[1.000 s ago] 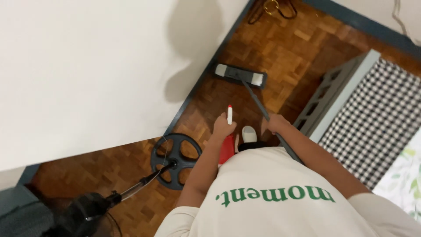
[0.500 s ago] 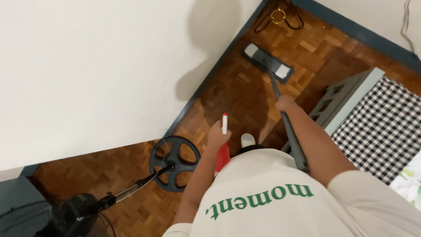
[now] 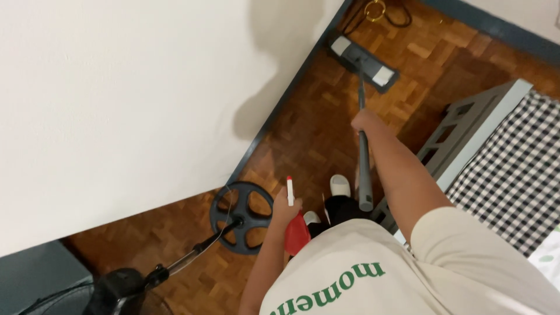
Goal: The person is mopping the wooden floor in a bedroom using a spray mop and a cleaning bottle.
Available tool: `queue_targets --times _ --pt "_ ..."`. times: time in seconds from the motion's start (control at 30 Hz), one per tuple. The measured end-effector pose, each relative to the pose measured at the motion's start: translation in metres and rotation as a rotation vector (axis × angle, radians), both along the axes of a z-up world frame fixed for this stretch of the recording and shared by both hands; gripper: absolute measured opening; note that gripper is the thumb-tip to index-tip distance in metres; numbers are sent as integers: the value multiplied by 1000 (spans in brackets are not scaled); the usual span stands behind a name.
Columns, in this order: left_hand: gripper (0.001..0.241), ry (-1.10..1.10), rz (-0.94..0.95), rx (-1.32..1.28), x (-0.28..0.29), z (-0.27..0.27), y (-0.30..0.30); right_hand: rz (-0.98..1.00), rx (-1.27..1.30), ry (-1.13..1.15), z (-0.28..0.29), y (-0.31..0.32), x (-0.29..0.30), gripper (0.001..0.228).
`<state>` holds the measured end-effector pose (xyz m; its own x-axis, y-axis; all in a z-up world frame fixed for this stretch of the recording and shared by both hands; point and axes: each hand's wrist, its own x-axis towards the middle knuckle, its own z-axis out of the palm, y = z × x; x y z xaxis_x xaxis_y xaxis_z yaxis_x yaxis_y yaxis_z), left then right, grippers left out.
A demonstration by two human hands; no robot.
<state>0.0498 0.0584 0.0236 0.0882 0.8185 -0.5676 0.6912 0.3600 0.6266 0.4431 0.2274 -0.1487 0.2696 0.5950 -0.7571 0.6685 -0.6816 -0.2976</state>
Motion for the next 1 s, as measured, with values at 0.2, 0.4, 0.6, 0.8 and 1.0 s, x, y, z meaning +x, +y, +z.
queue_targets --times 0.2,0.4,0.6,0.8,1.0 --pt "37 -36 44 -71 -40 -11 -17 -44 34 -10 80 -43 -67 47" --pt "41 46 -123 -45 -99 -34 -32 106 40 -64 60 -107 -156 55" --pt "37 -52 -139 -33 -152 -2 -54 218 -44 -71 58 -182 -242 65" --pt "35 -83 -192 -11 -206 -16 -81 259 -55 -55 91 -258 -331 70" --pt "38 -109 -188 -35 -236 10 -107 393 -65 -70 81 -315 -372 66"
